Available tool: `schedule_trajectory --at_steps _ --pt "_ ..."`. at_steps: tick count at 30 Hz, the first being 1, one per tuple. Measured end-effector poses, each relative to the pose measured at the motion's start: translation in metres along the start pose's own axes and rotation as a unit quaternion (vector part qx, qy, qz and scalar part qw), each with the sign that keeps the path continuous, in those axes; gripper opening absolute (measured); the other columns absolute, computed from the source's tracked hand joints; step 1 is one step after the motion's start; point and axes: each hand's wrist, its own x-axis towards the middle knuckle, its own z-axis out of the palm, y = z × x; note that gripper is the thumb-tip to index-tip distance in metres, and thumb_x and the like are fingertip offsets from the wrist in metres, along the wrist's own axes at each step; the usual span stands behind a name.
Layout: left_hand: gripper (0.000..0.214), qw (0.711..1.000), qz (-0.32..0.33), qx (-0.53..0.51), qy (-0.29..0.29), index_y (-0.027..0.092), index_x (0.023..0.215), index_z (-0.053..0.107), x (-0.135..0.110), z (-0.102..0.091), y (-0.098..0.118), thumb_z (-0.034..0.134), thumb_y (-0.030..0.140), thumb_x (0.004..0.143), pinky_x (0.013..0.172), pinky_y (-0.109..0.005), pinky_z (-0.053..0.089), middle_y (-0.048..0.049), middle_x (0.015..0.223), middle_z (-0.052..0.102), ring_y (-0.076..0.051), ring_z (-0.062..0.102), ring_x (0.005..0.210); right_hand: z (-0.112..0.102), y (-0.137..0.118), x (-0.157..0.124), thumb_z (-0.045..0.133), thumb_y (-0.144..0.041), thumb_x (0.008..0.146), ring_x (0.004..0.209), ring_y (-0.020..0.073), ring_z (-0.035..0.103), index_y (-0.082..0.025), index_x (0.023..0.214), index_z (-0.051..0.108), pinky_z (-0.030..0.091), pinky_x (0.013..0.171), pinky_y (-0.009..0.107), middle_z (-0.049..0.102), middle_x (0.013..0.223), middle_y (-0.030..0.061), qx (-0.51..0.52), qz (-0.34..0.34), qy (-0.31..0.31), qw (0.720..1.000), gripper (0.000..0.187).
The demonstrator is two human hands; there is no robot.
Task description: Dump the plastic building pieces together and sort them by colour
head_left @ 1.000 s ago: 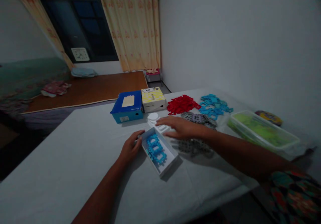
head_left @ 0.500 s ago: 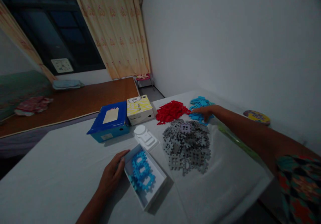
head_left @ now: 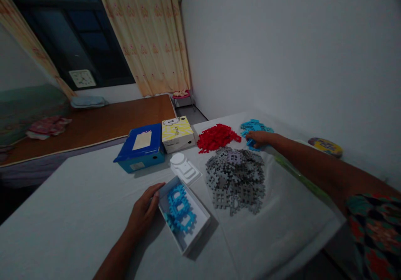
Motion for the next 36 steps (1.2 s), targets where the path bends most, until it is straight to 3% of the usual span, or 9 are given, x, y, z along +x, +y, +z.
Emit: schedule_trajectory --at_steps 9,13,19,21,24,27,30,33,36 --pt "0.049 1.0 -0.002 -0.002 -0.006 0.017 0.12 0.065 0.0 0.001 0.002 0.039 0.051 0.095 0.104 -0.045 0.047 -0.012 0.124 0.067 -0.028 0.061 0.118 -0.016 -0.004 -0.014 0.067 -0.01 0.063 0.107 0.0298 0.061 -0.015 0.117 0.065 0.047 0.088 0.035 0.066 0.12 0.0166 0.018 0.095 0.083 0.992 0.054" --pt "0.049 1.0 -0.006 -0.024 -0.009 0.017 0.12 0.065 -0.002 0.002 0.008 0.039 0.05 0.095 0.102 -0.044 0.047 -0.0115 0.123 0.068 -0.027 0.062 0.115 -0.023 -0.007 -0.032 0.064 -0.007 0.066 0.103 0.0319 0.063 -0.016 0.104 0.071 0.047 0.087 0.039 0.07 0.11 0.0179 0.047 0.152 0.133 0.978 0.04" --pt "0.045 0.999 -0.003 -0.042 -0.009 0.015 0.122 0.064 -0.003 0.006 0.007 0.041 0.043 0.095 0.101 -0.042 0.047 -0.0126 0.122 0.067 -0.026 0.062 0.114 -0.069 -0.026 -0.046 0.061 -0.01 0.077 0.095 0.0327 0.066 -0.015 0.096 0.073 0.046 0.083 0.044 0.071 0.098 0.0221 0.097 0.178 0.202 0.958 0.022" --pt "0.044 0.999 0.006 -0.043 -0.012 0.015 0.122 0.064 -0.003 0.007 0.006 0.041 0.041 0.096 0.102 -0.041 0.046 -0.0124 0.122 0.067 -0.026 0.061 0.115 -0.088 -0.057 -0.046 0.062 -0.011 0.078 0.091 0.027 0.066 -0.013 0.101 0.07 0.047 0.081 0.04 0.071 0.099 0.0205 0.15 0.138 0.23 0.952 0.024" --pt "0.043 0.998 0.016 -0.053 -0.017 0.015 0.123 0.064 -0.003 0.008 0.006 0.041 0.04 0.096 0.102 -0.04 0.046 -0.012 0.122 0.067 -0.025 0.061 0.115 -0.1 -0.142 -0.044 0.062 -0.017 0.08 0.082 0.0158 0.065 -0.016 0.108 0.065 0.047 0.076 0.029 0.071 0.097 0.0097 0.219 0.015 0.213 0.952 0.028" --pt "0.042 0.998 0.016 -0.06 -0.017 0.016 0.124 0.063 -0.003 0.009 0.006 0.042 0.039 0.095 0.102 -0.041 0.046 -0.0114 0.122 0.067 -0.026 0.061 0.115 -0.089 -0.254 -0.047 0.068 -0.018 0.075 0.084 0.0183 0.064 -0.018 0.1 0.065 0.05 0.075 0.03 0.069 0.096 0.0044 0.326 -0.202 0.156 0.91 0.026" --pt "0.041 0.998 0.012 -0.053 -0.013 0.018 0.124 0.063 -0.004 0.008 0.006 0.042 0.038 0.095 0.102 -0.041 0.046 -0.0103 0.123 0.067 -0.025 0.061 0.114 -0.067 -0.341 -0.051 0.064 -0.004 0.068 0.09 0.0191 0.063 -0.019 0.095 0.065 0.049 0.081 0.031 0.068 0.098 0.0025 0.306 -0.278 0.102 0.905 0.032" --pt "0.041 0.999 0.013 -0.051 -0.009 0.018 0.124 0.063 -0.005 0.008 0.003 0.041 0.036 0.095 0.101 -0.04 0.047 -0.0103 0.122 0.067 -0.025 0.062 0.112 -0.055 -0.37 -0.057 0.064 -0.002 0.065 0.105 0.0244 0.06 -0.018 0.111 0.063 0.047 0.09 0.038 0.065 0.115 0.009 0.245 -0.299 0.056 0.921 0.049" --pt "0.041 0.998 0.02 -0.055 -0.008 0.017 0.124 0.064 -0.005 0.01 0.0 0.04 0.034 0.095 0.102 -0.04 0.046 -0.0102 0.122 0.067 -0.024 0.062 0.113 -0.06 -0.362 -0.067 0.062 -0.005 0.072 0.121 0.0243 0.054 -0.025 0.131 0.054 0.042 0.101 0.041 0.056 0.135 0.0083 0.235 -0.359 0.014 0.903 0.063"
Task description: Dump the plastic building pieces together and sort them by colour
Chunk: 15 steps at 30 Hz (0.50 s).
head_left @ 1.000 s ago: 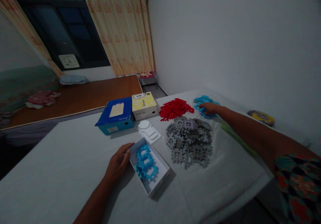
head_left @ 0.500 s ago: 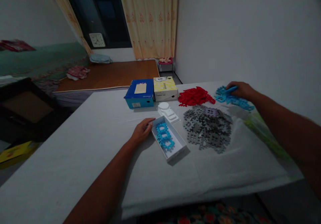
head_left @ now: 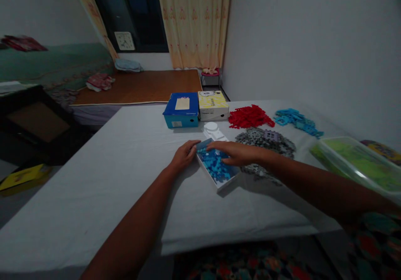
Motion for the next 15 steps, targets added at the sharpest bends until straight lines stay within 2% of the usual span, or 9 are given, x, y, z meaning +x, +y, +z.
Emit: schedule_trajectory --at_steps 2,4,6,10,15 --pt "0.041 1.0 0.006 0.002 -0.003 0.017 0.125 0.063 0.0 0.001 -0.002 0.04 0.033 0.095 0.102 -0.039 0.046 -0.0099 0.123 0.066 -0.024 0.061 0.115 -0.007 -0.004 -0.008 0.058 -0.006 0.076 0.125 0.0227 0.051 -0.029 0.133 0.054 0.04 0.105 0.041 0.055 0.138 0.0056 -0.006 -0.023 -0.014 1.0 0.061" --pt "0.042 1.0 0.01 0.004 -0.002 0.016 0.125 0.063 0.0 0.002 -0.003 0.039 0.032 0.095 0.102 -0.04 0.046 -0.0102 0.123 0.066 -0.024 0.061 0.115 -0.007 -0.011 -0.01 0.058 -0.009 0.079 0.122 0.0238 0.053 -0.027 0.128 0.058 0.04 0.104 0.043 0.059 0.132 0.0067 -0.037 -0.025 -0.008 0.999 0.052" --pt "0.042 1.0 0.013 0.005 0.0 0.016 0.125 0.063 0.001 0.002 -0.004 0.039 0.033 0.095 0.102 -0.04 0.046 -0.0105 0.123 0.067 -0.024 0.061 0.115 0.0 -0.02 -0.007 0.065 -0.016 0.079 0.118 0.0271 0.053 -0.024 0.123 0.061 0.04 0.102 0.046 0.062 0.126 0.0091 -0.079 -0.024 0.007 0.997 0.045" --pt "0.043 1.0 0.013 0.002 -0.002 0.015 0.125 0.063 0.001 0.002 -0.003 0.038 0.035 0.095 0.102 -0.04 0.046 -0.0109 0.124 0.067 -0.023 0.061 0.115 0.024 -0.032 0.006 0.077 -0.022 0.07 0.121 0.0329 0.048 -0.022 0.127 0.058 0.044 0.093 0.049 0.06 0.129 0.0127 -0.139 -0.029 0.0 0.99 0.06" --pt "0.043 1.0 0.009 0.013 -0.005 0.018 0.124 0.063 0.002 0.001 -0.005 0.037 0.036 0.096 0.103 -0.041 0.046 -0.0099 0.122 0.067 -0.023 0.061 0.116 0.04 -0.025 0.012 0.077 -0.023 0.072 0.113 0.03 0.055 -0.023 0.121 0.058 0.045 0.091 0.044 0.062 0.12 0.0113 -0.139 0.007 0.03 0.99 0.052"
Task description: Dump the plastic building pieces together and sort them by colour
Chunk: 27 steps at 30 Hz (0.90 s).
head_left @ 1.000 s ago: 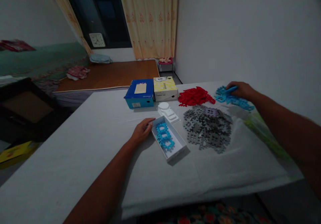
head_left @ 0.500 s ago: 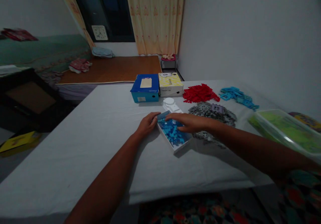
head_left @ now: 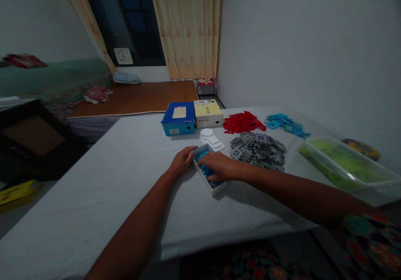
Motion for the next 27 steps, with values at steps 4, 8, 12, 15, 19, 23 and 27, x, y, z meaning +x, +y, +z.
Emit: schedule_trajectory --at_steps 4,8,12,15,19,23,27 --pt "0.043 1.0 0.012 -0.007 -0.003 0.017 0.126 0.062 -0.001 -0.001 0.0 0.036 0.036 0.097 0.102 -0.041 0.046 -0.0104 0.122 0.067 -0.023 0.061 0.115 -0.006 0.022 -0.001 0.079 -0.024 0.068 0.11 0.025 0.057 -0.023 0.124 0.059 0.046 0.093 0.04 0.061 0.121 0.0094 0.117 -0.006 -0.007 0.993 0.06" --pt "0.042 1.0 0.007 -0.002 -0.004 0.018 0.126 0.062 -0.002 -0.001 0.002 0.037 0.035 0.097 0.099 -0.039 0.048 -0.0102 0.12 0.068 -0.023 0.062 0.112 -0.024 0.047 0.003 0.072 -0.035 0.079 0.105 0.0192 0.061 -0.024 0.116 0.066 0.049 0.088 0.032 0.064 0.115 0.0054 0.258 0.011 -0.022 0.966 0.039" --pt "0.041 1.0 0.002 -0.007 0.001 0.018 0.125 0.063 -0.003 -0.002 0.004 0.04 0.034 0.095 0.097 -0.039 0.049 -0.0094 0.119 0.068 -0.024 0.063 0.11 -0.032 0.056 0.009 0.07 -0.04 0.081 0.086 0.017 0.066 -0.018 0.104 0.07 0.051 0.075 0.027 0.071 0.093 0.0032 0.284 0.05 -0.053 0.956 0.032" --pt "0.041 1.0 0.007 -0.009 -0.001 0.018 0.125 0.063 -0.003 -0.003 0.004 0.041 0.033 0.095 0.097 -0.039 0.048 -0.01 0.12 0.068 -0.024 0.063 0.111 -0.027 0.054 0.016 0.062 -0.036 0.088 0.073 0.0155 0.067 -0.017 0.105 0.068 0.049 0.066 0.025 0.072 0.088 0.0044 0.221 0.095 0.022 0.97 0.027" --pt "0.041 1.0 0.004 -0.003 -0.003 0.019 0.126 0.063 -0.003 -0.004 0.006 0.039 0.033 0.096 0.098 -0.038 0.048 -0.0094 0.121 0.068 -0.023 0.063 0.111 -0.02 0.049 0.032 0.059 -0.027 0.088 0.059 0.0144 0.066 -0.015 0.105 0.069 0.047 0.06 0.024 0.073 0.079 0.005 0.149 0.142 -0.006 0.979 0.022" --pt "0.042 1.0 0.006 -0.007 -0.002 0.017 0.126 0.063 -0.003 -0.004 0.008 0.038 0.035 0.096 0.099 -0.038 0.048 -0.0105 0.12 0.068 -0.024 0.063 0.111 -0.019 0.047 0.054 0.07 -0.037 0.079 0.064 0.0185 0.068 -0.017 0.098 0.074 0.046 0.059 0.024 0.073 0.07 0.0065 0.014 0.131 -0.068 0.989 0.029" --pt "0.043 1.0 0.003 -0.009 -0.009 0.017 0.128 0.061 -0.004 -0.002 0.005 0.038 0.037 0.097 0.1 -0.038 0.048 -0.0105 0.122 0.067 -0.023 0.062 0.113 -0.021 0.042 0.071 0.071 -0.05 0.075 0.084 0.0279 0.071 -0.014 0.099 0.076 0.048 0.064 0.027 0.076 0.089 0.0152 -0.108 0.153 -0.119 0.975 0.044"
